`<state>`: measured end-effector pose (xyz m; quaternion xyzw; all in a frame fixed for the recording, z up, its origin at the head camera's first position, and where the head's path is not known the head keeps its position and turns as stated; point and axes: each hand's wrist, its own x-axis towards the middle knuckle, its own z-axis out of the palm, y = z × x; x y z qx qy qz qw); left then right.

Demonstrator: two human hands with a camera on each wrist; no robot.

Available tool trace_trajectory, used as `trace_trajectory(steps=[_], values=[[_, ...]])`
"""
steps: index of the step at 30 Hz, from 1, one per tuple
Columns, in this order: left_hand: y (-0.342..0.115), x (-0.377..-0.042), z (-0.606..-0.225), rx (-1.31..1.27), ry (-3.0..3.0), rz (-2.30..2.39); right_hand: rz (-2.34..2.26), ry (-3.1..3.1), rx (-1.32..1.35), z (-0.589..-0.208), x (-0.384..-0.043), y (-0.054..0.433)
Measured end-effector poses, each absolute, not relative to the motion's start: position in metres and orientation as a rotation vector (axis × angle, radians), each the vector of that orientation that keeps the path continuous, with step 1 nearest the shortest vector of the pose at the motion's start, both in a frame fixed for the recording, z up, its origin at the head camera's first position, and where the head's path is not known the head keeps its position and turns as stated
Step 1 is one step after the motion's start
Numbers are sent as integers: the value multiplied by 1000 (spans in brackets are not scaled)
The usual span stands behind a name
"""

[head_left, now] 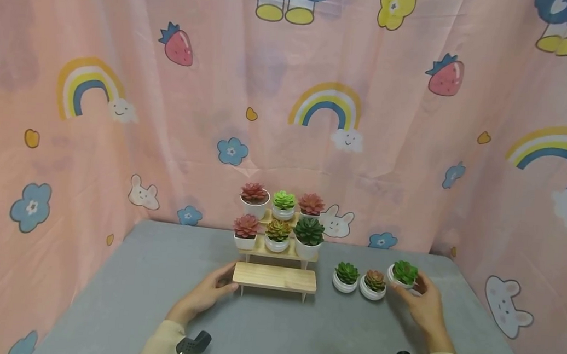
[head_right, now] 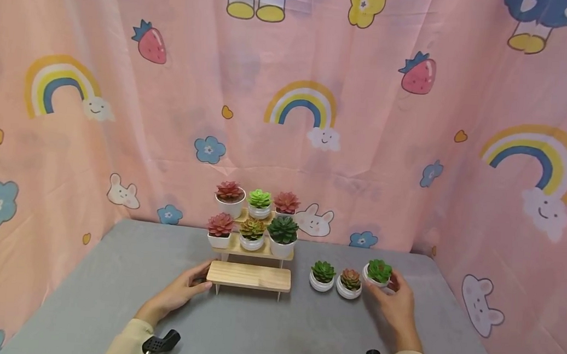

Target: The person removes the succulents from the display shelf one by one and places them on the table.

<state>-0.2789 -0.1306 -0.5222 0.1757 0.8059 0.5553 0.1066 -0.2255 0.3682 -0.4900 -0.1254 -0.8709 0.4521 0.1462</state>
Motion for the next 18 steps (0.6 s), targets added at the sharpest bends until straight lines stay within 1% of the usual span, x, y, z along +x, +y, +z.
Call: trace_trajectory(steps=[18], values=[[-131, -282, -530, 533, 2370, 1635, 1286, -2692, -445, -506, -232, 378]])
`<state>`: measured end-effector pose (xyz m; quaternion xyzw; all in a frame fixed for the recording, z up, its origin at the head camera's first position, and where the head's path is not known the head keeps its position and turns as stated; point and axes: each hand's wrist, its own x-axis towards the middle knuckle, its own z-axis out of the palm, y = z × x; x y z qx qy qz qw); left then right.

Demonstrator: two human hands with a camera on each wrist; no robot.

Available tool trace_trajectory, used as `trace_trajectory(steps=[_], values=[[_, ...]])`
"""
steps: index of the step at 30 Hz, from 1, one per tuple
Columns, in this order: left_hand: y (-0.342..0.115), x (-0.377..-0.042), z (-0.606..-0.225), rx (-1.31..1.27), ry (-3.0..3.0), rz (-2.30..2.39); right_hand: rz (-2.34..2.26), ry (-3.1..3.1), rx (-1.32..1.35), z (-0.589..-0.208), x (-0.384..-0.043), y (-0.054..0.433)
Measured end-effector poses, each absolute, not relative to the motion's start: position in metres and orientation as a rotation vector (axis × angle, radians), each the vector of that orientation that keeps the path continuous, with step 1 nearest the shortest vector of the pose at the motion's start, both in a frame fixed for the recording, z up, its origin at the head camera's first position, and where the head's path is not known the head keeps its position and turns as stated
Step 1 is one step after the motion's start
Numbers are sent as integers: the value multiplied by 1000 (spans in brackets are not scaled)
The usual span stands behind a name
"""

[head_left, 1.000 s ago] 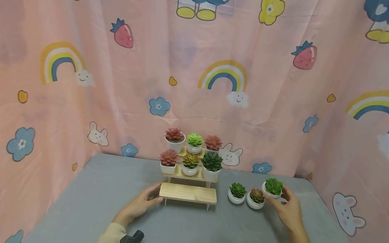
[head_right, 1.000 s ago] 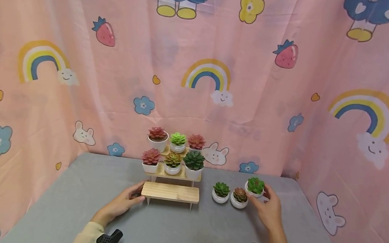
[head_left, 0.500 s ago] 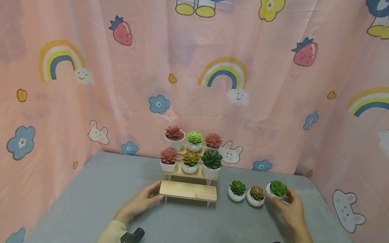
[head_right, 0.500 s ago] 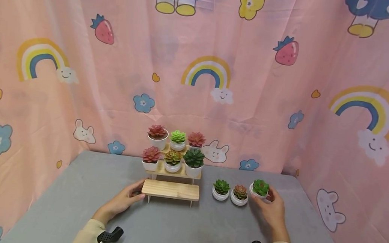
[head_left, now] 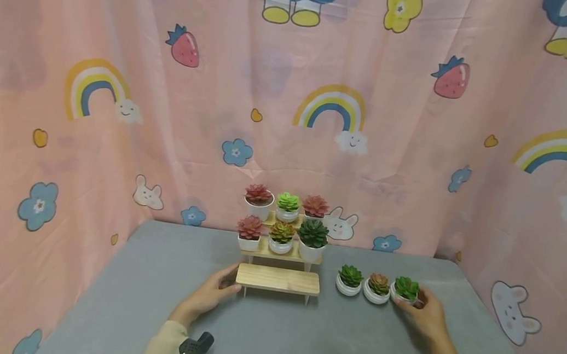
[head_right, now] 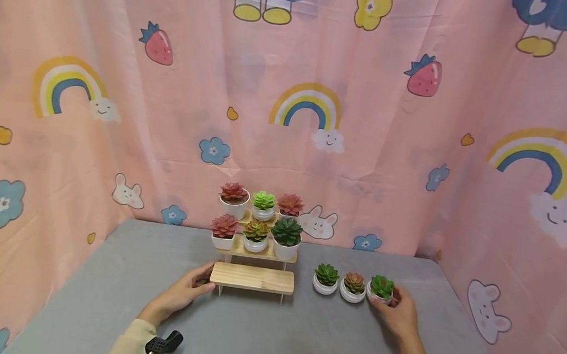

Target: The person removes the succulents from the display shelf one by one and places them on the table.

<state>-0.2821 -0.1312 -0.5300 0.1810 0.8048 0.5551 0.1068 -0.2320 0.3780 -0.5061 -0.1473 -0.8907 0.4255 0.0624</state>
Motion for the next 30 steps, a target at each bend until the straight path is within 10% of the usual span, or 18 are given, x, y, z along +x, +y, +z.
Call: trace_trajectory(steps=[30], values=[[-130, -282, -528, 468, 2364, 1641, 1288, -2808, -487, -485, -232, 381]])
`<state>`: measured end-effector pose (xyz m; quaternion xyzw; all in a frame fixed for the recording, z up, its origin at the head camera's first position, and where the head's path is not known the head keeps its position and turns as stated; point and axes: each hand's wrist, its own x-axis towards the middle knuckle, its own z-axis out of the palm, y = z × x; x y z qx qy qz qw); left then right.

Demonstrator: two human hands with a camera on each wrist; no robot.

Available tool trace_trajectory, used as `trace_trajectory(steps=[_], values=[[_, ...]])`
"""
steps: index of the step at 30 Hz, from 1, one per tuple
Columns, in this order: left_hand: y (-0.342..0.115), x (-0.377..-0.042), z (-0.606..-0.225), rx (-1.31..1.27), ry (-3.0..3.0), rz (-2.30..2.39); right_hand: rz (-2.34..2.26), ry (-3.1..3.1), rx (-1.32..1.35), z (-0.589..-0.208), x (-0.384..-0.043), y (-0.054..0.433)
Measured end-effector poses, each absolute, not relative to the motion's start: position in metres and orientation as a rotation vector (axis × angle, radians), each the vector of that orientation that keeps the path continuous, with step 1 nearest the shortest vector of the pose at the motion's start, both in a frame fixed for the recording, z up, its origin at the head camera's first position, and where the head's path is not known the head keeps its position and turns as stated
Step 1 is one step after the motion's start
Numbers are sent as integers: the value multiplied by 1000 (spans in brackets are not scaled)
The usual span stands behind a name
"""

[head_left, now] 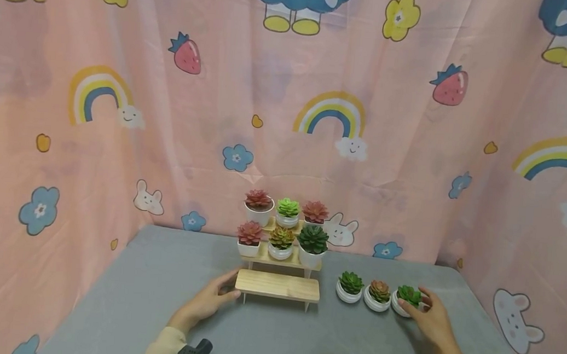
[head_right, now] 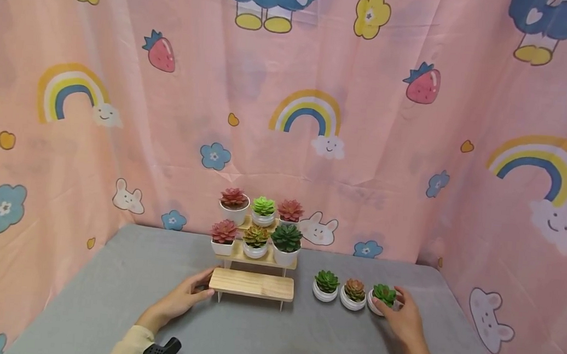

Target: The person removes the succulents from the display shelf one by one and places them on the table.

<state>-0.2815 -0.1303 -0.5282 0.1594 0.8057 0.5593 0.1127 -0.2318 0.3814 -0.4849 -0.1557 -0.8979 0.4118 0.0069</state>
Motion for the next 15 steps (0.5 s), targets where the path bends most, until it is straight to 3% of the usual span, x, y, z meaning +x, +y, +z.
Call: trace_trajectory(steps=[15], values=[[-131, -281, -526, 463, 2344, 1646, 1222, -2819, -392, -450, -222, 359]])
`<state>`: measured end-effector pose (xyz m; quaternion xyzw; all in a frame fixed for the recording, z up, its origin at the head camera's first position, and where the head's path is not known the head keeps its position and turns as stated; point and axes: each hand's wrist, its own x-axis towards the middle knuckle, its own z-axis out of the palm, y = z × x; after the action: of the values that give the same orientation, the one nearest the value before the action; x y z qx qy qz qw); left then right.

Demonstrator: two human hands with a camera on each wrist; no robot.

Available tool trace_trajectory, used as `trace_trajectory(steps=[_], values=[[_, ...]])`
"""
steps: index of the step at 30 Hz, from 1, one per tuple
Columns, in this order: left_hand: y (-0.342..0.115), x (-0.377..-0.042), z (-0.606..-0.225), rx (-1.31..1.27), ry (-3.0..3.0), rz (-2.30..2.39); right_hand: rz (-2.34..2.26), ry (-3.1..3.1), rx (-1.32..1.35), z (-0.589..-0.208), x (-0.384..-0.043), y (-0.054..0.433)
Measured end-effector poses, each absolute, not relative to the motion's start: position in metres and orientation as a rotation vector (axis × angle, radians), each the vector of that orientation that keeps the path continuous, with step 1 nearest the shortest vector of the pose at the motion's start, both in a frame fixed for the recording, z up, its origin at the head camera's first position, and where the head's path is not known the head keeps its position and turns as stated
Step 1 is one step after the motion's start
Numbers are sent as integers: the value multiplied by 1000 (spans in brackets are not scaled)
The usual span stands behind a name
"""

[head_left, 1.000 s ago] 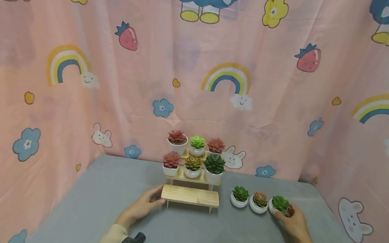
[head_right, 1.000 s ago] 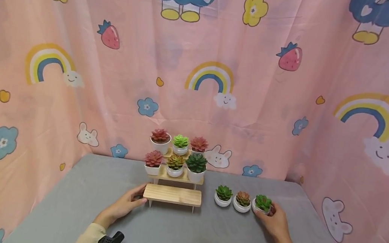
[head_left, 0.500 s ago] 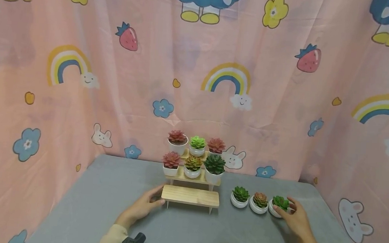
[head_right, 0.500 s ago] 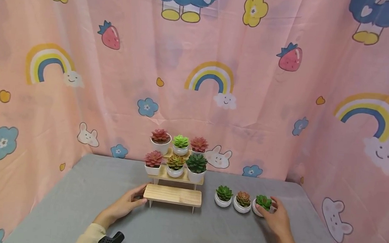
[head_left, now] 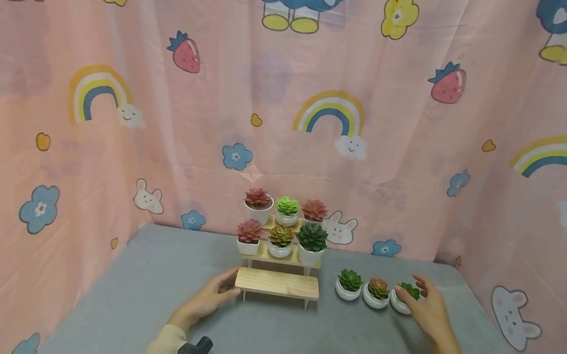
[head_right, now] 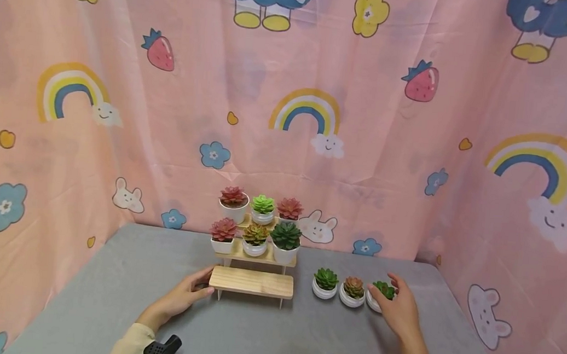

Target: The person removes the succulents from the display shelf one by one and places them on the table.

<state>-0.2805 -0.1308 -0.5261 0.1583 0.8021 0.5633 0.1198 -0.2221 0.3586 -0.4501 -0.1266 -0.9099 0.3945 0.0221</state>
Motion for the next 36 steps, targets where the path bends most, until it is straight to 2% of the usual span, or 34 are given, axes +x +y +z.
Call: trace_trajectory(steps=[12, 19, 26, 36], values=[[-131, -280, -526, 496, 2364, 1621, 1149, -2789, -179, -449, -219, 322], [-132, -281, -525, 508, 2354, 1641, 1274, -2712, -17, -453, -222, 288], [-131, -279, -524, 475, 2372, 1633, 1358, -2662, 67, -458, -231, 261], [-130, -279, -522, 495, 2372, 1633, 1467, -2584, 208, -445, -251, 233]])
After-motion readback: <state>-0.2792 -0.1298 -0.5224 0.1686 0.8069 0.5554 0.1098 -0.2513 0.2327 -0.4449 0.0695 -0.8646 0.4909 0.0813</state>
